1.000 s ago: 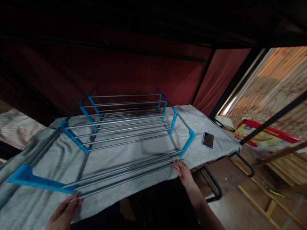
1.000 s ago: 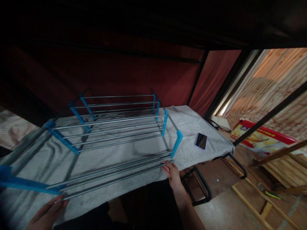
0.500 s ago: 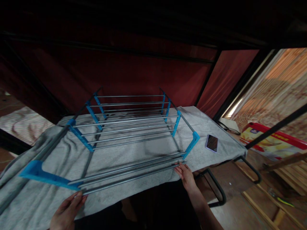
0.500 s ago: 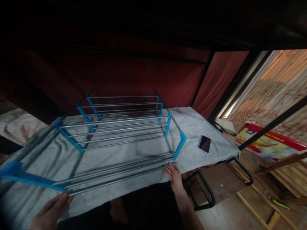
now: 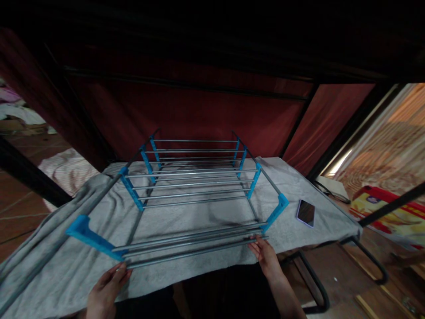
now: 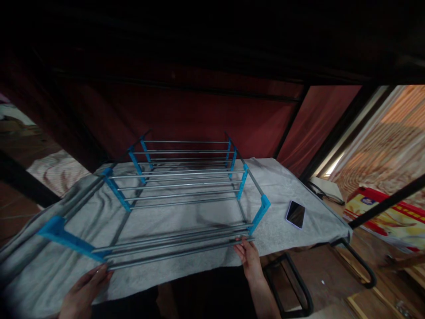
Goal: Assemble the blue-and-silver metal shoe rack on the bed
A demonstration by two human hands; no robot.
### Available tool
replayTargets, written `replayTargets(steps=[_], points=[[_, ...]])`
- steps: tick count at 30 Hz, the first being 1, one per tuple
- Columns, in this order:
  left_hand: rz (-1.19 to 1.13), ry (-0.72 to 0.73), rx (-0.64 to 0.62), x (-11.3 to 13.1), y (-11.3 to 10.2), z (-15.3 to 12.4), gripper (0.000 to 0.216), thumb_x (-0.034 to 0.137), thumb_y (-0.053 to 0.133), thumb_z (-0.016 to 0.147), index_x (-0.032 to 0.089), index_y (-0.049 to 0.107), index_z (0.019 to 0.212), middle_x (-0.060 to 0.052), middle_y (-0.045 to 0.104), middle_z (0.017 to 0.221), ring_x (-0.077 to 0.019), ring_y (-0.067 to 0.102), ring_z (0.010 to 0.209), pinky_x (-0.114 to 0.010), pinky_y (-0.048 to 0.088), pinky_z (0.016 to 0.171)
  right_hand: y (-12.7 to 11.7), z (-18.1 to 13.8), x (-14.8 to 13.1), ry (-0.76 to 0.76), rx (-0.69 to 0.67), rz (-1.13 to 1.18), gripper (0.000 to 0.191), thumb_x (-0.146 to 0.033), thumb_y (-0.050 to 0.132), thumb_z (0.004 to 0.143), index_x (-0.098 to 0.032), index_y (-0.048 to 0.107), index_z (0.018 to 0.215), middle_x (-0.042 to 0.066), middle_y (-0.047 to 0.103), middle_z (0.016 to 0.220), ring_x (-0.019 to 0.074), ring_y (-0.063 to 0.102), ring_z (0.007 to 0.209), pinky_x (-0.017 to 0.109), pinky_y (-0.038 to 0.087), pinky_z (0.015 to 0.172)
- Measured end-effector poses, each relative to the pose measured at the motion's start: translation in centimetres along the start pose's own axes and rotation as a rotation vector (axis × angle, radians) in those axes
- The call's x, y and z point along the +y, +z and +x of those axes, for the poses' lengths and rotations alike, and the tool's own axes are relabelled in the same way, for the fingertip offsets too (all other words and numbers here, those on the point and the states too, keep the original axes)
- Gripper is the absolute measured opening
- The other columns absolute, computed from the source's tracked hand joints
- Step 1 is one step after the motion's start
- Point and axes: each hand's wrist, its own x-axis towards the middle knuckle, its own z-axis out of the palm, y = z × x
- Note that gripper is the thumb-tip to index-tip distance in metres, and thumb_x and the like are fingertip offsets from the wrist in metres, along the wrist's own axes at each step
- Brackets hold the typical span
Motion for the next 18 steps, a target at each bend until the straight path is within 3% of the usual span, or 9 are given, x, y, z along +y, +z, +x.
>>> replayTargets(steps=[12, 18], points=[[0.066, 0.031, 0.007, -0.4, 0.5, 0.1, 0.033, 0.022, 0.086, 0.047, 0.017, 0.071, 0.076, -0.003, 0.070, 0.085, -0.0155, 0.065, 0.074, -0.022, 0.057, 0.070, -0.7, 0.4, -0.8, 0.009, 0.018, -0.008, 0.028, -0.035, 0.084, 0.064, -0.023, 0.066, 0.082, 0.003, 0.078, 0.086, 0.0248, 0.075, 0.086, 0.038, 0.062, 0.080], [0.122, 0.145, 0.036, -0.9, 0.3, 0.9, 0.049, 0.046, 0.092, 0.037, 0.019, 0.066, 0.068, -0.006, 0.069, 0.084, -0.0225, 0.064, 0.071, -0.038, 0.061, 0.070, -0.9, 0.5, 0.0, -0.014, 0.009, -0.006, 0.029, -0.039, 0.084, 0.068, -0.023, 0.067, 0.085, 0.003, 0.078, 0.090, 0.0223, 0.074, 0.088, 0.036, 0.061, 0.085]])
